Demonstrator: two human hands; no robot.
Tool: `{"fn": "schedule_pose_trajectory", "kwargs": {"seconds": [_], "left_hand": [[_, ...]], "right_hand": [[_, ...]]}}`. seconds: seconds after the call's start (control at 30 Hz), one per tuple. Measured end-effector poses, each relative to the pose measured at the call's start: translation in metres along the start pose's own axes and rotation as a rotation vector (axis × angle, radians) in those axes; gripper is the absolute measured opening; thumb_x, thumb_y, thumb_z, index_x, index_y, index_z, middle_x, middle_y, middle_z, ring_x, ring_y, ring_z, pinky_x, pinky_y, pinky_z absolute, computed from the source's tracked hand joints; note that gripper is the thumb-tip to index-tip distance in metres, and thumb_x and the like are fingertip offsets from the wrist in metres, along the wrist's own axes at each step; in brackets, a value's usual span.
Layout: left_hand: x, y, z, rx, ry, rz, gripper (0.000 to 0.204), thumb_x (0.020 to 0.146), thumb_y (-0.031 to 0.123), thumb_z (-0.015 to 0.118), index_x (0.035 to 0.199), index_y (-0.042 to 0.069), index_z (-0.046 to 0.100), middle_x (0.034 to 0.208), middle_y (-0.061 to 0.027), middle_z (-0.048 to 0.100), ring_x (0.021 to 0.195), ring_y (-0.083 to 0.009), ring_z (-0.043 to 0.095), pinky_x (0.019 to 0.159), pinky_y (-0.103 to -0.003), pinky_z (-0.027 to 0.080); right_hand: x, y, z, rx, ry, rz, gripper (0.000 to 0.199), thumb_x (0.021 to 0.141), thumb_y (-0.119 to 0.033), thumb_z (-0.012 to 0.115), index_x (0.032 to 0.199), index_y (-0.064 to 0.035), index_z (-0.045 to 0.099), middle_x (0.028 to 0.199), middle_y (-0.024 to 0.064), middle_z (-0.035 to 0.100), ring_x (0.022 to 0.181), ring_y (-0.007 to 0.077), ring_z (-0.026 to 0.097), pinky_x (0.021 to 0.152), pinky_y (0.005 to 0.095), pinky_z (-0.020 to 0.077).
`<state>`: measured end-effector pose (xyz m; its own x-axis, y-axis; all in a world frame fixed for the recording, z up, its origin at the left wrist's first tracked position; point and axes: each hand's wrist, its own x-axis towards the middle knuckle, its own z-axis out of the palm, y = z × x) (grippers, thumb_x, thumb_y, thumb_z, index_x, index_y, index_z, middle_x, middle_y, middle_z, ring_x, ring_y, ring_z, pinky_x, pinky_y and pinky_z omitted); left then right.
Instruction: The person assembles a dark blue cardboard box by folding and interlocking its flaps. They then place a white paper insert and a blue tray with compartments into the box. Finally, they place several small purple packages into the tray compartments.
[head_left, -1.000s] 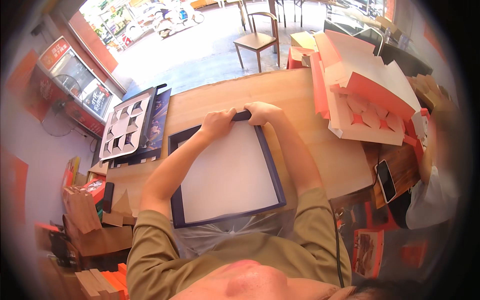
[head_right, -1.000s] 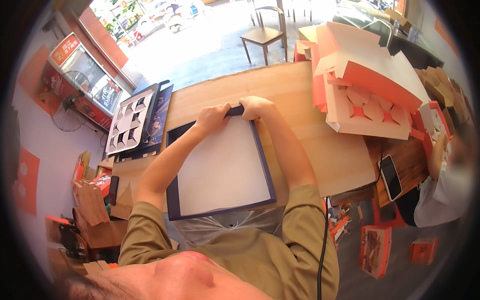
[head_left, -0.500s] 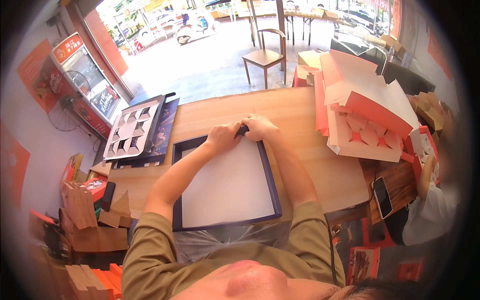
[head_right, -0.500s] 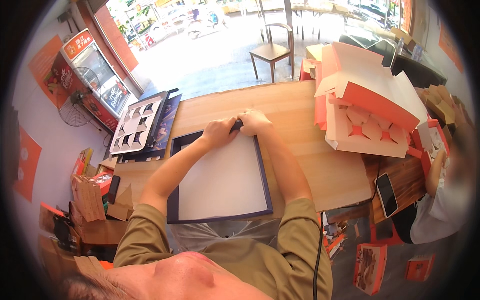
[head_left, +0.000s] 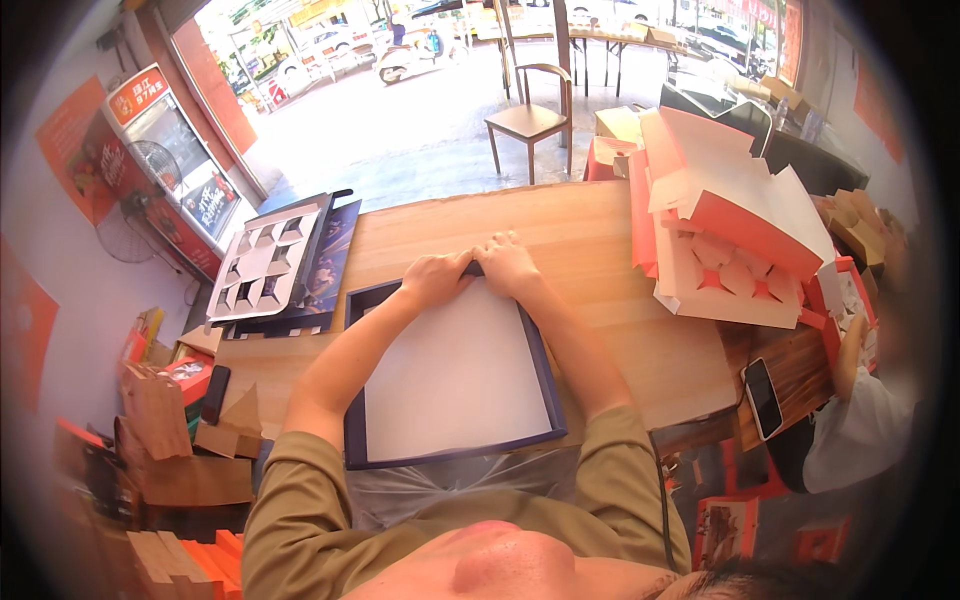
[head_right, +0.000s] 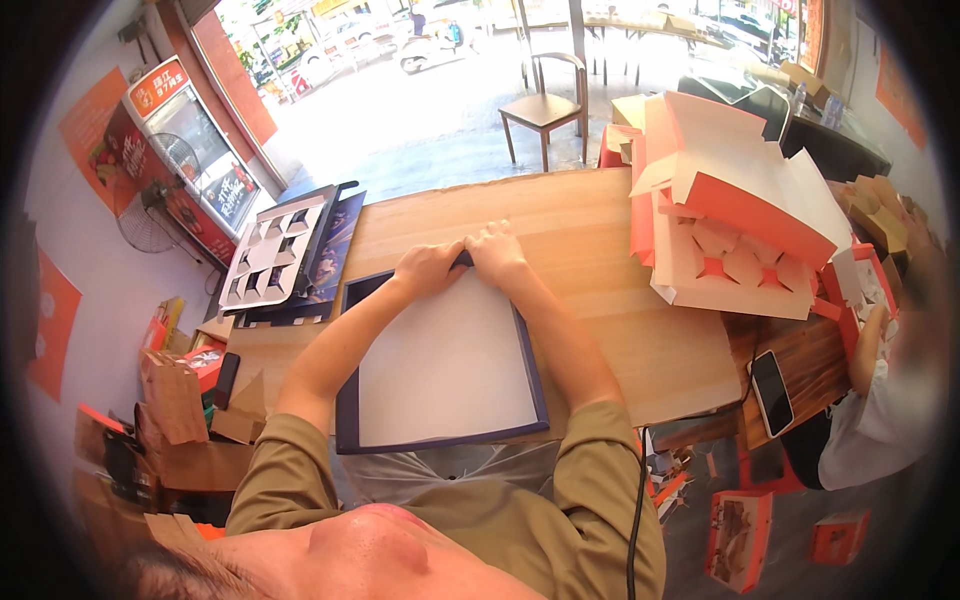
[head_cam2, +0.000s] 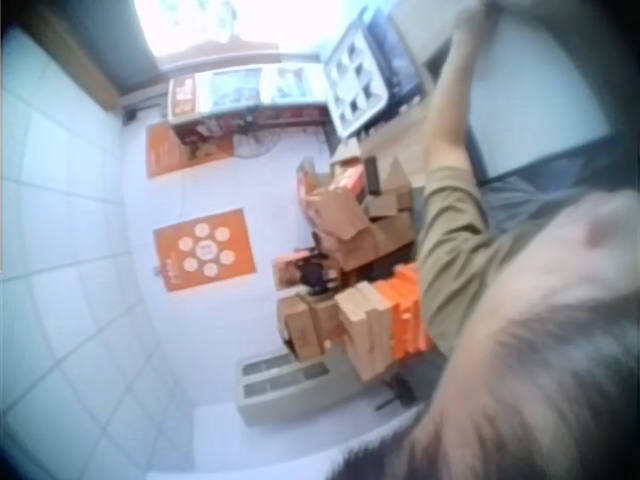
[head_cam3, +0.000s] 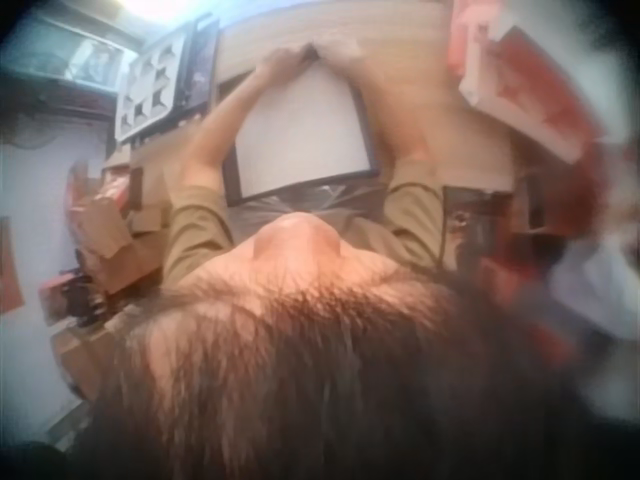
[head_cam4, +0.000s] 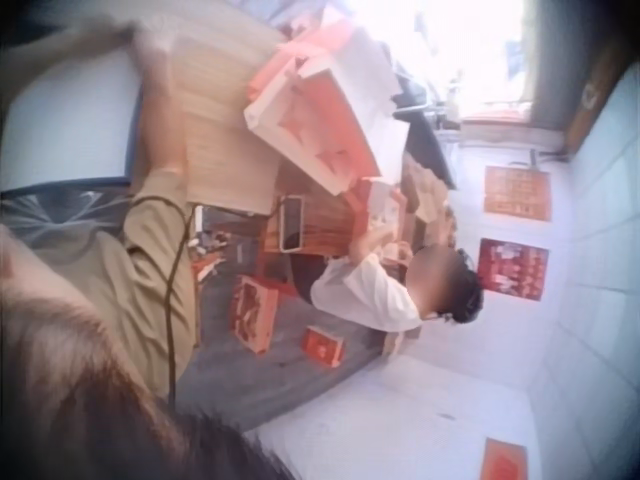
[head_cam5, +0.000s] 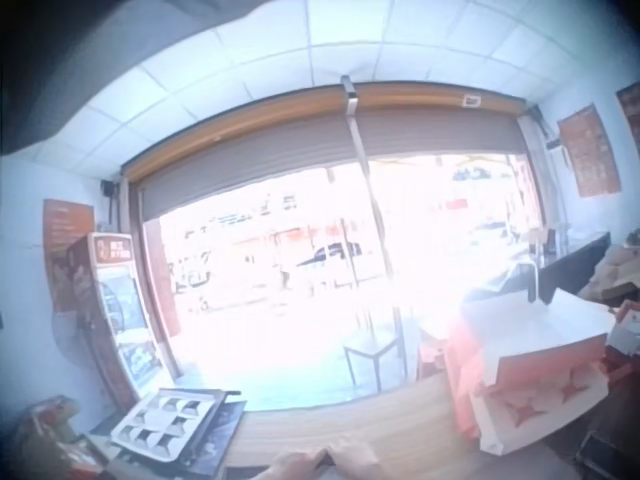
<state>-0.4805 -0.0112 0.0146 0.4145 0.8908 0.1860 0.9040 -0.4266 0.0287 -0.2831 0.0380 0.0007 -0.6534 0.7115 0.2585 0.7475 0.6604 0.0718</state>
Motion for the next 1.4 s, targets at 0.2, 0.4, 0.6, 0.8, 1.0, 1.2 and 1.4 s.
{"fn": "schedule_pose_trajectory", "kwargs": {"seconds": [0.2,0.4,0.6,0.8,1.0,1.2,1.4], "left_hand": [[0.002,-0.004,-0.006,-0.053,-0.038,0.028,0.041,0.100,0.035,0.070,0.132,0.010,0.061,0.107,-0.0192,0.079,0.099,-0.0416,0.075,0.088,-0.054,0.058],[-0.027,-0.066,-0.034,-0.039,-0.253,-0.023,0.040,0.100,0.041,0.072,0.120,0.006,0.068,0.105,-0.0199,0.078,0.104,-0.0426,0.073,0.090,-0.054,0.056],[-0.035,-0.074,-0.025,-0.035,-0.182,-0.125,0.042,0.100,0.043,0.072,0.119,0.005,0.070,0.107,-0.0209,0.078,0.109,-0.0426,0.072,0.093,-0.054,0.055],[-0.036,-0.077,-0.032,-0.078,-0.223,-0.078,0.041,0.099,0.037,0.071,0.128,0.008,0.070,0.115,-0.0200,0.077,0.115,-0.0402,0.071,0.099,-0.052,0.054],[-0.035,-0.079,-0.032,-0.107,-0.228,-0.070,0.042,0.098,0.037,0.072,0.129,0.008,0.069,0.115,-0.0203,0.077,0.115,-0.0409,0.071,0.099,-0.052,0.054],[-0.039,-0.078,-0.029,-0.102,-0.213,-0.097,0.041,0.099,0.037,0.072,0.128,0.009,0.068,0.114,-0.0208,0.077,0.115,-0.0407,0.071,0.098,-0.052,0.054],[-0.043,-0.072,-0.034,-0.099,-0.192,-0.092,0.038,0.098,0.036,0.073,0.125,0.009,0.068,0.112,-0.0208,0.077,0.113,-0.0421,0.071,0.096,-0.053,0.054]], "right_hand": [[0.007,0.013,0.005,0.273,-0.106,0.012,0.038,0.092,-0.013,0.068,0.131,-0.0124,0.072,0.129,0.0134,0.075,0.124,0.0329,0.070,0.103,0.0453,0.0557],[-0.002,0.043,-0.034,0.262,-0.277,0.068,0.030,0.090,-0.020,0.075,0.117,-0.0100,0.082,0.112,0.0144,0.080,0.115,0.0334,0.074,0.099,0.0471,0.0575],[-0.003,0.060,-0.011,0.294,-0.209,0.129,0.036,0.088,-0.014,0.079,0.124,-0.0113,0.081,0.120,0.0165,0.080,0.116,0.0351,0.074,0.100,0.0451,0.0595],[-0.002,0.074,-0.019,0.385,-0.251,0.094,0.044,0.081,0.001,0.068,0.122,-0.0068,0.081,0.120,0.0190,0.078,0.117,0.0377,0.072,0.104,0.0452,0.0577],[-0.004,0.067,-0.033,0.302,-0.260,0.129,0.043,0.081,0.000,0.068,0.121,-0.0048,0.081,0.119,0.0186,0.079,0.116,0.0374,0.073,0.103,0.0435,0.0584],[-0.007,0.044,-0.021,0.267,-0.182,0.015,0.052,0.092,-0.026,0.076,0.142,-0.0125,0.071,0.139,0.0131,0.072,0.140,0.0333,0.059,0.123,0.0504,0.0411],[-0.007,0.045,-0.014,0.242,-0.141,0.034,0.067,0.095,-0.038,0.076,0.157,-0.0166,0.058,0.154,0.0115,0.062,0.156,0.0317,0.042,0.132,0.0549,0.0258]]}}
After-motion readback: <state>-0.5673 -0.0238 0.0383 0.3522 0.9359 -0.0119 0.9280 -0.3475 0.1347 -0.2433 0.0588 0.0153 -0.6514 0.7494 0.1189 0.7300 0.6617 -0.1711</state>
